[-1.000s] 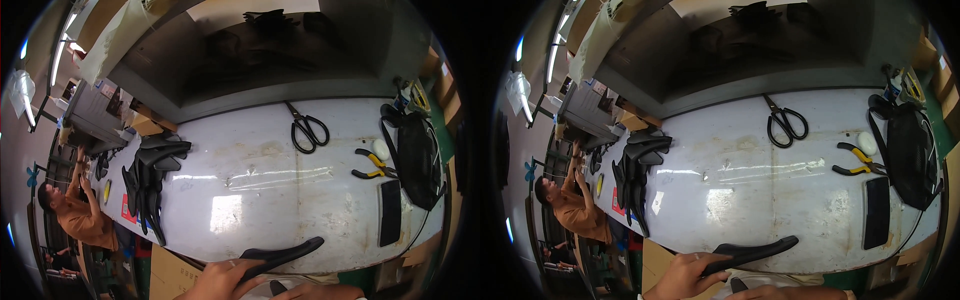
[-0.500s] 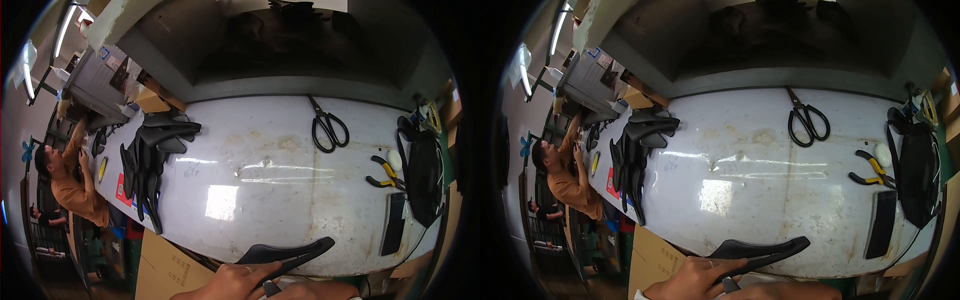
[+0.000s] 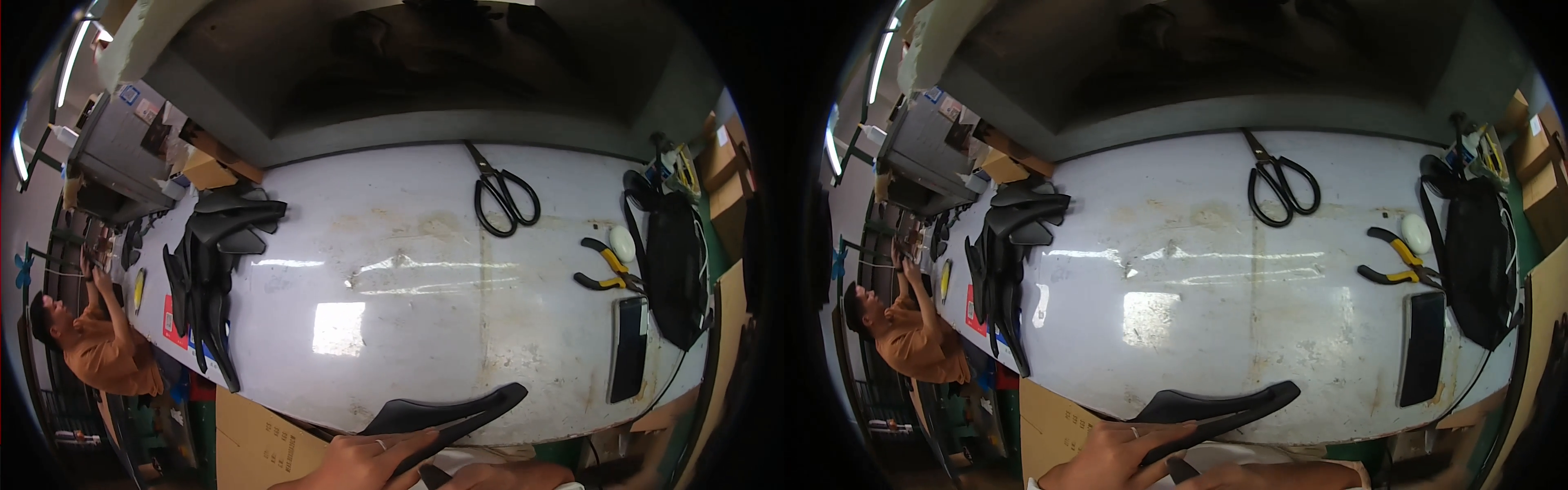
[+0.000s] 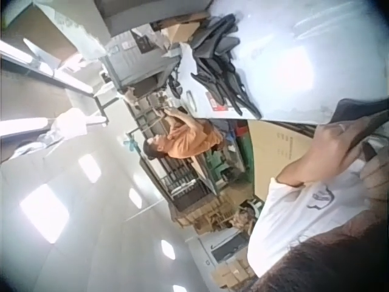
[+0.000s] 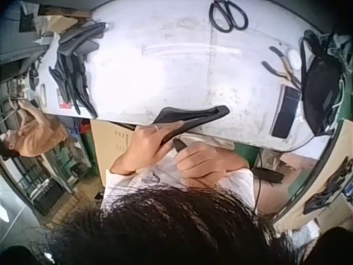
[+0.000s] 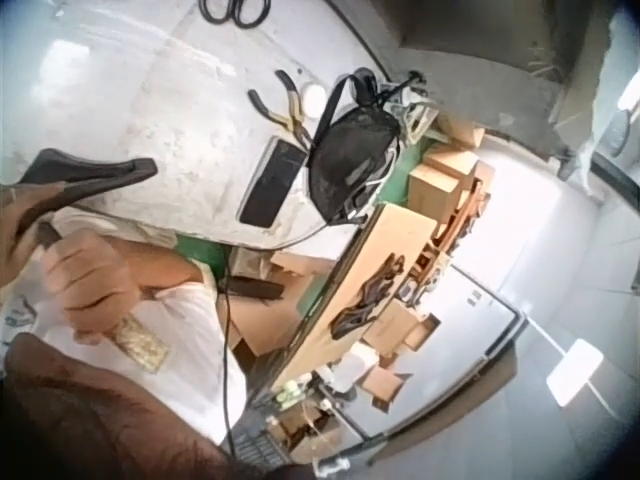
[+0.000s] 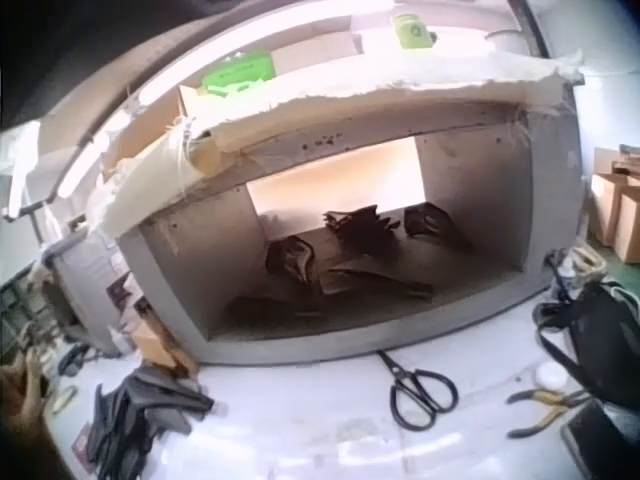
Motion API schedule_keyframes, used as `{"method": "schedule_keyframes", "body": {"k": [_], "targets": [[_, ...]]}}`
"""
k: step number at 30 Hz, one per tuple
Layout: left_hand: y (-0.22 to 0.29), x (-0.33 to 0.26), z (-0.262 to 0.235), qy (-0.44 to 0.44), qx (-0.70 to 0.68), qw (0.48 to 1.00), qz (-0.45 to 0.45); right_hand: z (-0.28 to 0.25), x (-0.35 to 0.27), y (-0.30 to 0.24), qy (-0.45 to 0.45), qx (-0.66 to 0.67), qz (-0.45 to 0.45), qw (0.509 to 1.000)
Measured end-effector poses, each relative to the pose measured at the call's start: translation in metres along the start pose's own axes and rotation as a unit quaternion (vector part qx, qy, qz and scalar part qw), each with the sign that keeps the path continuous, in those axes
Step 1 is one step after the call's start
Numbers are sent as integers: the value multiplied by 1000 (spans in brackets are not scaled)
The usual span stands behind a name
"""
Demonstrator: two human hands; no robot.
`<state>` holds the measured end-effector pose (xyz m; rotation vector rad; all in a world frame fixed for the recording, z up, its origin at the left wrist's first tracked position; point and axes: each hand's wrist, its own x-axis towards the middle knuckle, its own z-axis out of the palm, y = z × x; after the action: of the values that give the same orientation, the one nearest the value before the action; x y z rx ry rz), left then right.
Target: Assembling and smoothing covers on bicycle saddles at a manufacturing workbench.
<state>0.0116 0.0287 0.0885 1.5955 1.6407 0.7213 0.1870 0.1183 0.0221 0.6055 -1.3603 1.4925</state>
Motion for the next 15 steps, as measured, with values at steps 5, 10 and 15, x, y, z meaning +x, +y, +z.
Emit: {"method": "schedule_keyframes", "body": {"k": [5, 10, 15], "targets": [[-2, 3, -1, -6, 12, 1000, 1, 8, -6, 19, 106, 22, -6, 994], [2, 7, -11, -48, 18, 996, -69, 9, -7, 26, 65, -79, -31, 994], [4, 13, -6, -48, 19, 997, -59, 1, -23, 9, 94, -58, -34, 993]]}}
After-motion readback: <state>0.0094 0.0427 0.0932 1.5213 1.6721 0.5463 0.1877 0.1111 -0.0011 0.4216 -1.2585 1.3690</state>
